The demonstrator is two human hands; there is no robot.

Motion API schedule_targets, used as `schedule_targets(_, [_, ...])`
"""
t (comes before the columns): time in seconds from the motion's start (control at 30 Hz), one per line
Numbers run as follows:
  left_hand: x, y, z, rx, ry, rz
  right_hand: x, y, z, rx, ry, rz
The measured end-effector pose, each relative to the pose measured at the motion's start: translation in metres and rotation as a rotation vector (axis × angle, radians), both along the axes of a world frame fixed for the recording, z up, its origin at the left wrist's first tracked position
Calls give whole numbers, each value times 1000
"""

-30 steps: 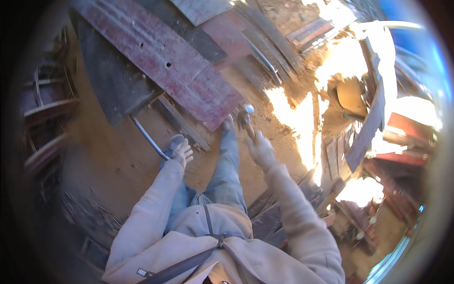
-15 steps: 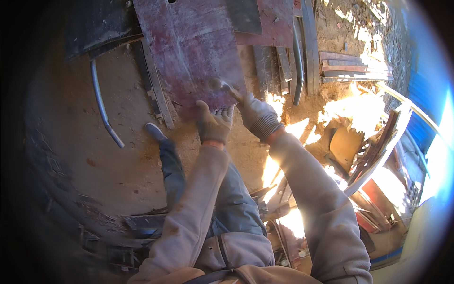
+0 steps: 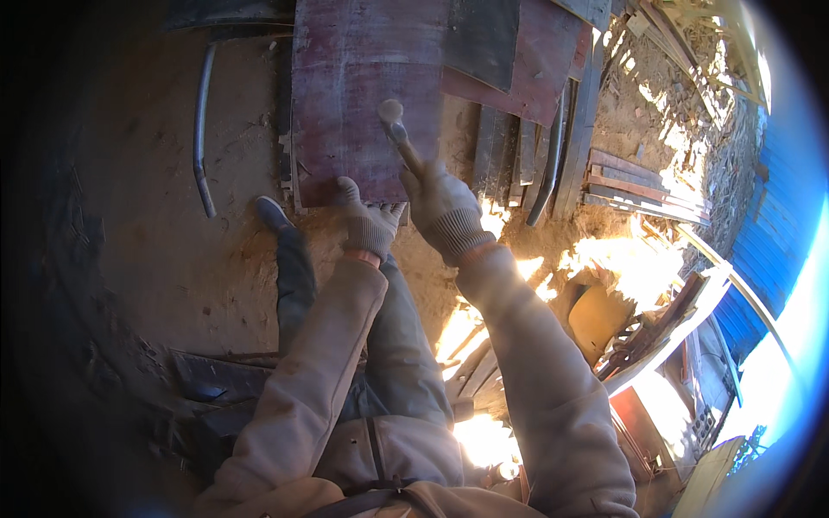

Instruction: The person repeatedly strikes a curved wooden plank with a hammer, then flips and repositions the plank to continue hammering. The person also picks up and moves other wooden planks and boards within the workspace.

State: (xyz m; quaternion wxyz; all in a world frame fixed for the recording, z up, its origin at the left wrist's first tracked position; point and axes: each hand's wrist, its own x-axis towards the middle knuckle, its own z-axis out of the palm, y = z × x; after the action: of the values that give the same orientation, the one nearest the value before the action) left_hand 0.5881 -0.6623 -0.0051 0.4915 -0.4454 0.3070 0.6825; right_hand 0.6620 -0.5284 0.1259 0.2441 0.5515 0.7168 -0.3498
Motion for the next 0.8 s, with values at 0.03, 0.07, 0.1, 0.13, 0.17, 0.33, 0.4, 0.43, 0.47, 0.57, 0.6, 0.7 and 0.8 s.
schedule_targets(0.03, [1, 0, -1, -21, -38, 0, -8, 0, -4, 56, 66, 42])
schedule_targets(0.07, [1, 0, -2, -21, -18, 0, -11, -1, -8, 1, -21, 28])
schedule_targets(0.1, [0, -1, -4, -62, -43, 12, -11, -4, -9, -5, -48, 16])
schedule_targets(0.13, [-1, -2, -6, -91, -50, 16, -5, -11, -5, -28, -50, 13])
schedule_targets(0.17, [-3, -3, -8, -112, -62, 38, 1, -19, -1, -16, -93, 7])
schedule_targets(0.33, [-10, -3, -8, -112, 63, -67, 9, -38, 24, -47, -230, -26])
schedule_targets(0.4, [-11, 2, 2, -184, -46, 39, -6, -32, 20, 17, -73, -43])
schedule_targets(0.43, [-11, 4, 10, -216, -95, 90, -14, -28, 17, 61, 20, -51])
schedule_targets(0.47, [-13, 8, 18, -213, -81, 76, -21, -26, 13, 70, 44, -30])
schedule_targets(0.57, [-23, 11, 44, -184, 8, 23, -27, -25, 5, -82, -155, 15])
schedule_targets(0.6, [-26, 11, 51, -166, 70, 11, -23, -29, 3, -145, -270, 63])
schedule_targets(0.7, [-35, 9, 65, -160, 123, -53, 2, -49, -3, -22, -166, 31])
schedule_targets(0.8, [-42, 8, 63, -268, 93, -89, 24, -75, -23, 33, -189, -19])
